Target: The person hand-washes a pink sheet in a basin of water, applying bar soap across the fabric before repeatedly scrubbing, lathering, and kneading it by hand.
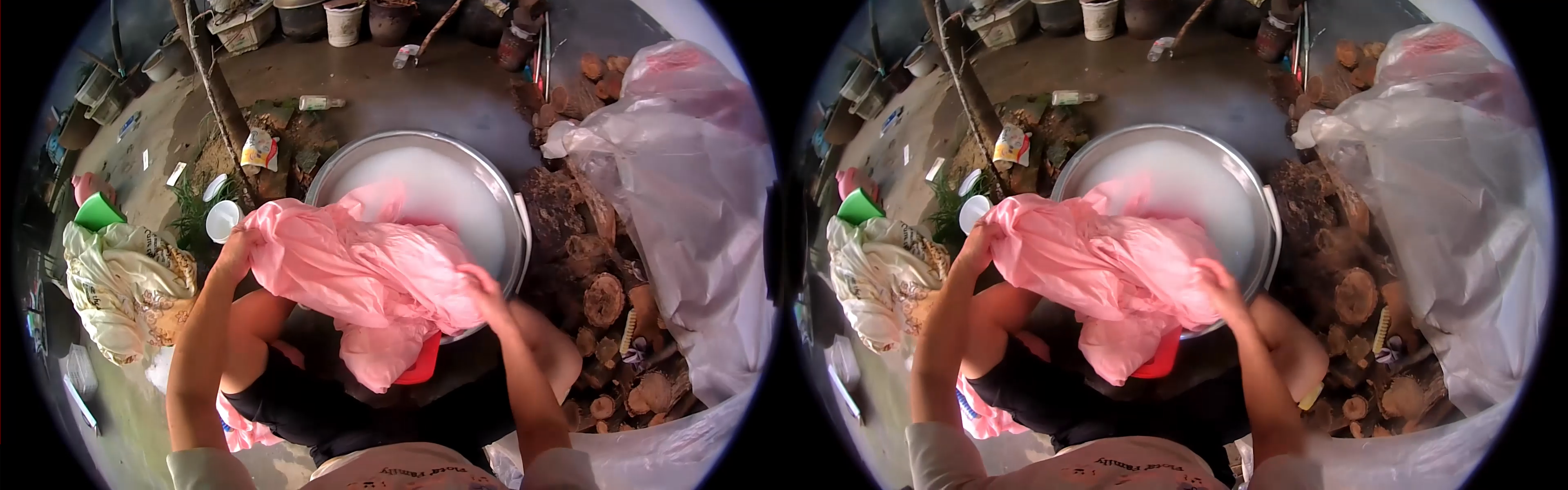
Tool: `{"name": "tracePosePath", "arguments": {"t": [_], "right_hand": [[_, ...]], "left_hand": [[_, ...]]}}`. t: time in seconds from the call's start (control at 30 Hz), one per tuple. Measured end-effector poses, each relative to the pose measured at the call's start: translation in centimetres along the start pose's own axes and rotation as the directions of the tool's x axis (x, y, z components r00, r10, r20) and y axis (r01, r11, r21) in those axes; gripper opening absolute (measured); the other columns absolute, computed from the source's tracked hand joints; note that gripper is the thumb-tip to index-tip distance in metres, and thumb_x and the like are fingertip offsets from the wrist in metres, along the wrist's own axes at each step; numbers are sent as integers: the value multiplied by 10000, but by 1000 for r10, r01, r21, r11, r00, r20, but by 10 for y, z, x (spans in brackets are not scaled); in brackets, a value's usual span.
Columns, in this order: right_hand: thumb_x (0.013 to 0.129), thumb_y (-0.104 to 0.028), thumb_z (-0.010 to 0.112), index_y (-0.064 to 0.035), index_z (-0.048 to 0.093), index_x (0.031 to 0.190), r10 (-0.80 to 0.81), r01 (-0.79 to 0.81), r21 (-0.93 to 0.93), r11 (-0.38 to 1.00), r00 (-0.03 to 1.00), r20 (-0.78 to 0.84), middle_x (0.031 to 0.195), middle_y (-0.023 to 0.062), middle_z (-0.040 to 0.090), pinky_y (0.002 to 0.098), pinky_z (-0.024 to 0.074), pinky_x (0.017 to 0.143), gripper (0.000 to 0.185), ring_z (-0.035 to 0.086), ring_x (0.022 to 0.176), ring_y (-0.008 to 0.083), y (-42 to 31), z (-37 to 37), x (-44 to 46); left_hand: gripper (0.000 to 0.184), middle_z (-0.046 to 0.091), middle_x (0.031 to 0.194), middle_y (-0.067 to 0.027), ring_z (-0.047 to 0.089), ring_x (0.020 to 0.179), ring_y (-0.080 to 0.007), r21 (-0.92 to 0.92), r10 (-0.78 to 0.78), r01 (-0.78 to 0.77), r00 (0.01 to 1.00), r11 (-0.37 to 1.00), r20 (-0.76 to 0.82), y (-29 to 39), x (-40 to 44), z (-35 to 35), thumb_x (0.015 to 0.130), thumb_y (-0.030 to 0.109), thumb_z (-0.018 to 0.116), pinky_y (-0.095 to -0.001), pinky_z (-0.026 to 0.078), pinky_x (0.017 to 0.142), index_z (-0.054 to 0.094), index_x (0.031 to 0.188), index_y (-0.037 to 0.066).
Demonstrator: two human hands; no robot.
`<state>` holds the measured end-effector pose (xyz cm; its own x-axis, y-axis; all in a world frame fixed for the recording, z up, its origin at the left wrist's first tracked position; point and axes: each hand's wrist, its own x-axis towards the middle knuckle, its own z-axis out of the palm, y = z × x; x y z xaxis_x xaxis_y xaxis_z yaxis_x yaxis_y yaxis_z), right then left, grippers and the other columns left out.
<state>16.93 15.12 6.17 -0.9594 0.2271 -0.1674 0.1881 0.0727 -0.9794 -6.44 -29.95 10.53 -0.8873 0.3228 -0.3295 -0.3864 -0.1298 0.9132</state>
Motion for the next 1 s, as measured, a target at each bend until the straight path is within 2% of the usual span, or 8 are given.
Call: {"name": "tracePosePath", "arguments": {"t": [0.1,0.33,0.43,0.5,0.8,0.87,0.93,1.0], "right_hand": [[857,-215,627,-42,528,1225,-210,157,-673,723,978,3,1116,166,602,409,497,830,418,596,980,338,-34,67,11],[827,-250,657,-14,572,1061,64,52,-779,625,991,118,804,180,617,433,496,646,344,610,685,315,10,138,71],[805,-189,700,-56,625,945,477,-372,-379,847,846,236,689,56,595,275,399,411,207,514,505,120,-29,102,74],[792,-178,719,-59,651,925,320,-325,83,942,945,68,654,15,588,231,329,346,191,433,386,85,-15,60,69],[860,-66,547,12,596,1133,-11,170,720,673,976,-219,1139,120,626,339,483,896,288,610,1021,225,-88,13,15],[854,-35,536,12,592,1143,-27,109,736,669,992,-122,1163,130,613,348,485,899,299,600,1039,241,-84,20,3],[826,15,557,5,624,1098,-4,-51,385,921,990,142,1171,131,608,335,488,875,280,605,1013,238,-64,18,4],[844,18,564,14,642,1041,-64,132,-231,964,957,283,1122,109,638,312,493,837,211,629,940,207,-52,31,8]], "left_hand": [[439,665,969,-90,652,824,-194,-22,-2,1,1000,1000,-18,7,-5,24,707,-42,484,-287,534,754,590,1133,-25],[390,657,986,-134,641,905,-244,-202,218,-224,975,953,-52,31,-1,31,708,-62,421,-350,524,838,602,1053,-44],[413,639,1097,-130,618,1001,-231,-135,354,-350,935,927,9,24,6,-5,788,154,457,-350,486,906,576,1130,-44],[412,642,1083,-136,619,1004,-230,-170,350,-347,937,923,-9,21,12,-24,780,139,448,-348,484,915,580,1122,-48],[499,623,944,-95,608,859,-185,-392,271,-312,950,866,-158,79,-24,109,682,-46,455,-317,505,777,555,1168,6],[529,619,1051,-108,617,947,-213,-350,264,-239,964,906,23,78,-48,153,732,2,485,-334,505,875,518,1258,55],[473,621,1091,-109,605,1017,-262,346,-60,-51,951,937,303,48,-69,167,803,117,541,-384,483,923,510,1271,60],[419,624,1057,-112,592,1006,-313,469,126,-843,512,264,849,-35,-63,154,850,230,562,-427,465,880,534,1230,56]]}}
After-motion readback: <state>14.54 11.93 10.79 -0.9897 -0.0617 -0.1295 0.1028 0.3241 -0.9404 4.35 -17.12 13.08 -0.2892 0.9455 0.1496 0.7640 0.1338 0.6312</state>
